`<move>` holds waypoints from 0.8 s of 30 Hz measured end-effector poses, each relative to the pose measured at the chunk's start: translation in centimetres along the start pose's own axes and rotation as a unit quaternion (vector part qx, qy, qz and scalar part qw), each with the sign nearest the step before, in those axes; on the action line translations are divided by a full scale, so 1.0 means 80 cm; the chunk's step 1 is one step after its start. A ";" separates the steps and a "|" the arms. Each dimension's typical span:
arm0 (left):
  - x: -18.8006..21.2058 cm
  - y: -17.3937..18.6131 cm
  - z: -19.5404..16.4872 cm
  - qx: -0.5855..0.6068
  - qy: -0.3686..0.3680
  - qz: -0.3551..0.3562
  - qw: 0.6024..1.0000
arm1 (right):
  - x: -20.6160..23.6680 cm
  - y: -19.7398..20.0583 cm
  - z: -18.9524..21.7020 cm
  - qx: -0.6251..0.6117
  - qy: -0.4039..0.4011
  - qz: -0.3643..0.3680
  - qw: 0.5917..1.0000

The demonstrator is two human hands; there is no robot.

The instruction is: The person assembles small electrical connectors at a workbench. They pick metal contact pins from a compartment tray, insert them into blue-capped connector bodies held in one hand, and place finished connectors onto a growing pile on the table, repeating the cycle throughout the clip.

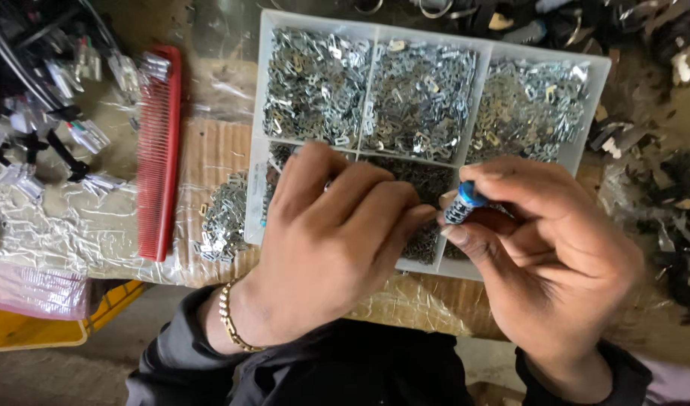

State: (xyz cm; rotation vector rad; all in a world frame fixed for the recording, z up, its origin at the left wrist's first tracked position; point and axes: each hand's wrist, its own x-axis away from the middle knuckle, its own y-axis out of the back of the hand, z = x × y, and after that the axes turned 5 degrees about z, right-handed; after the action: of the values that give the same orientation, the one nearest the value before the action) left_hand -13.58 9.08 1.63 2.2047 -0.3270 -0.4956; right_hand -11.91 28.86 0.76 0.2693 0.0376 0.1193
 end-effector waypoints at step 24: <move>0.005 -0.009 0.009 0.069 -0.042 -0.039 0.996 | 0.007 0.005 -0.014 0.009 0.033 0.031 0.999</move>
State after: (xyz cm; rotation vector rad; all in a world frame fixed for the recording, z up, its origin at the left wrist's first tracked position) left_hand -13.49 8.88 0.57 2.3414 -0.3303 -0.6258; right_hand -11.43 29.62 -0.23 0.2846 0.0966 0.1903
